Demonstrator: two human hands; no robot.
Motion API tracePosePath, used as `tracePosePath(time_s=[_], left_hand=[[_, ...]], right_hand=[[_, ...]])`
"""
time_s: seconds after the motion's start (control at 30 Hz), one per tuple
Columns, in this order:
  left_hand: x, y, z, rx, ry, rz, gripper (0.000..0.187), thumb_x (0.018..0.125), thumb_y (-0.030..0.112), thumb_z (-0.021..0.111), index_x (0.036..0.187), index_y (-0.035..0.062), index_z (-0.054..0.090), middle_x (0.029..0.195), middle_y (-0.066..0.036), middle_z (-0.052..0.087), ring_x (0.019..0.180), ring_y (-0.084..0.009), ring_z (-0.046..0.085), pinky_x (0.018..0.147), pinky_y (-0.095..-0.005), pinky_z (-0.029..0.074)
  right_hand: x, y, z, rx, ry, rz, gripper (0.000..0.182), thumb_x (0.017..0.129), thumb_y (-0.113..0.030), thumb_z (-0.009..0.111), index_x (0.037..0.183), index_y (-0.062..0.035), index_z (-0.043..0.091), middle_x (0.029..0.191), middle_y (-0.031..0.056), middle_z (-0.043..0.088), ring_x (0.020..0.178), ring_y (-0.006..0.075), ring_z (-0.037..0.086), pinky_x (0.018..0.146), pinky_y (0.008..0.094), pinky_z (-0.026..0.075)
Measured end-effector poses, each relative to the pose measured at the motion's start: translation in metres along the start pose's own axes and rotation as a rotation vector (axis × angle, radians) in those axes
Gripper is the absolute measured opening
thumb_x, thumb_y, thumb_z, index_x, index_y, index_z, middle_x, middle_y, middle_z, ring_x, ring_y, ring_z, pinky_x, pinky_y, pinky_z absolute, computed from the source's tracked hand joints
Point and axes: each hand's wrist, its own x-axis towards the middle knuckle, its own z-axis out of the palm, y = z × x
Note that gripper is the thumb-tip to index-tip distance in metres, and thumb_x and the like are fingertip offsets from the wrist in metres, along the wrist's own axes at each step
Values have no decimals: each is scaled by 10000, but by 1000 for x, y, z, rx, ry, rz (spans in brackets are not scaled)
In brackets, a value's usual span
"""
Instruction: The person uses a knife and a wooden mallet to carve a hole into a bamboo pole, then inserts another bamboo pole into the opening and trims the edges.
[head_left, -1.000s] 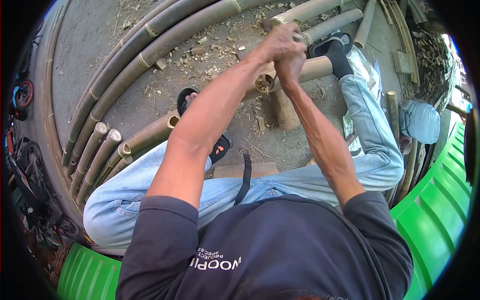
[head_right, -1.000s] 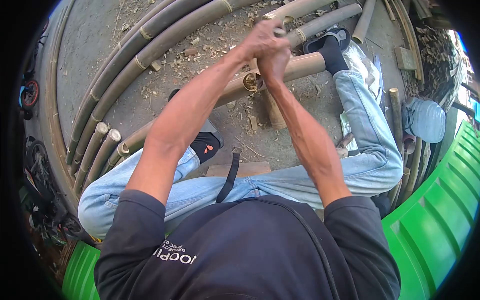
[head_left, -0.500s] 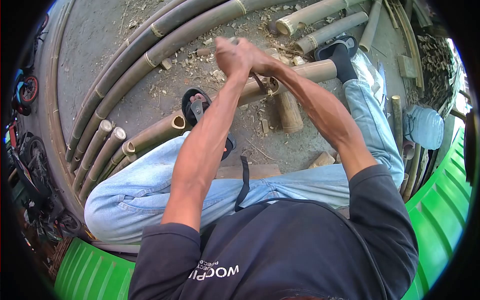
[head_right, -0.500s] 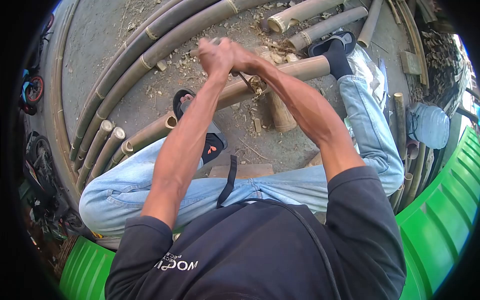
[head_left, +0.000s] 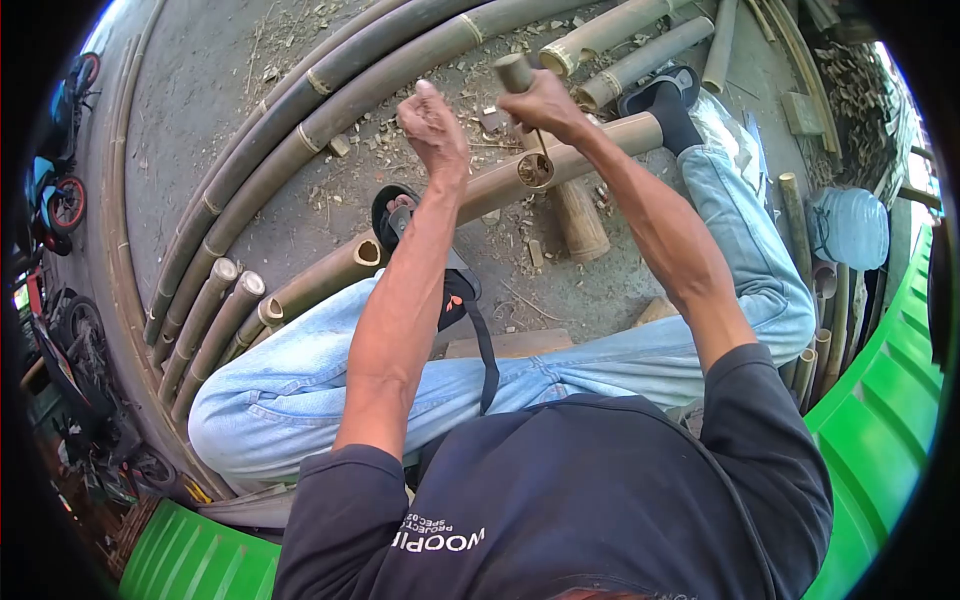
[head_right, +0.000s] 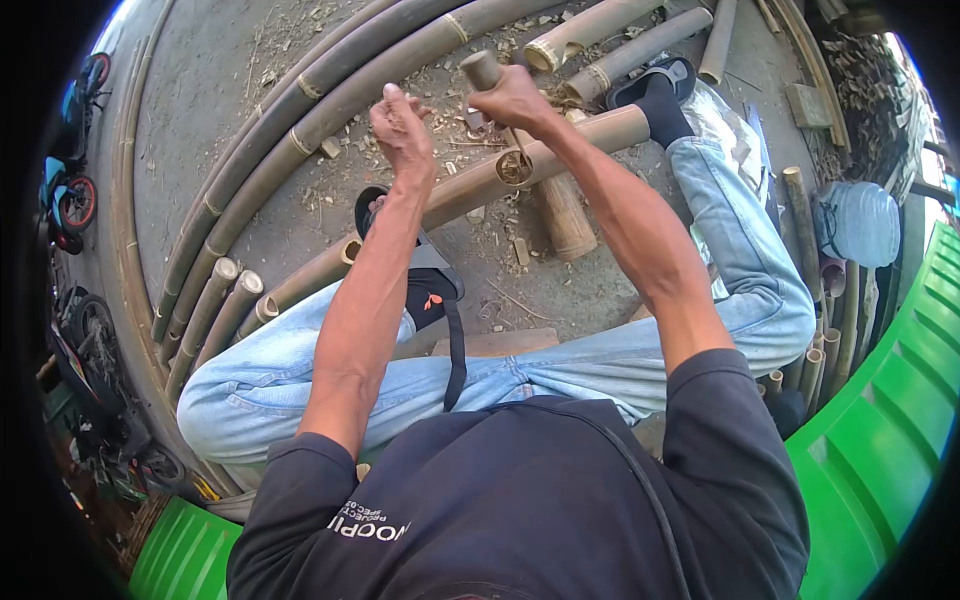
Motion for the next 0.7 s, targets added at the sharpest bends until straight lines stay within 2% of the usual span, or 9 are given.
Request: tracePosePath(time_s=[0.13,0.2,0.27,0.4,0.47,0.5,0.6,0.63,0.7], left_hand=[[38,-45,-20,357,-69,11,384,989,334,605,970,-48,624,905,-153,719,757,-271,663,719,-414,531],[22,-23,-35,448,-193,-63,345,915,265,630,1017,-59,686,1008,-196,746,867,-307,704,791,-426,547],[17,-25,-45,650,-754,-277,470,864,281,687,1192,-55,684,1141,-222,737,1048,-325,709,907,-444,546],[-9,-61,-41,861,-1163,-202,737,756,361,808,1346,-26,594,1213,-210,715,1157,-319,672,988,-422,524],[-27,-63,-43,935,-1269,-122,809,715,396,857,1353,-15,576,1245,-216,705,1186,-347,671,1009,-440,522],[-34,-59,-44,1039,-1223,-18,827,692,418,884,1330,-7,576,1260,-227,696,1196,-369,666,1007,-452,522],[-47,-55,-45,1138,-1145,47,825,658,430,924,1291,23,587,1327,-211,665,1265,-402,616,1050,-508,471],[-50,-54,-45,1165,-1108,68,821,665,423,922,1299,25,585,1322,-205,664,1264,-400,612,1055,-514,461],[-53,-55,-44,1183,-1072,91,817,671,415,921,1306,27,583,1317,-200,663,1264,-398,608,1060,-519,451]], right_hand=[[-44,-25,-44,227,215,-118,410,886,-364,793,969,26,702,836,93,715,742,158,694,690,322,595],[-82,-59,-65,-285,327,-98,634,892,-567,765,1205,-18,716,905,102,732,873,211,710,832,407,589],[-100,-50,-81,-367,409,-123,783,857,-729,724,1173,-14,741,967,120,751,909,211,730,744,360,596],[-149,-61,-91,-268,283,-115,918,879,-753,678,1408,-8,585,1054,143,724,1002,221,722,778,346,622],[-166,-50,-86,333,138,-301,976,930,-701,655,1557,-10,366,1077,157,705,1017,229,715,793,338,635],[-172,-46,-83,648,77,-258,823,999,-505,679,1540,8,330,1167,218,662,1006,253,715,804,356,643],[-175,-15,-69,180,343,-49,696,1020,-294,681,1524,18,316,1202,253,639,987,253,712,807,365,644],[-181,-15,-58,307,379,44,810,979,-152,714,1591,-50,193,1165,228,639,982,248,710,803,374,656],[-192,-13,-35,242,476,122,749,985,-100,606,1612,-66,198,1043,174,640,859,216,698,716,371,656]])
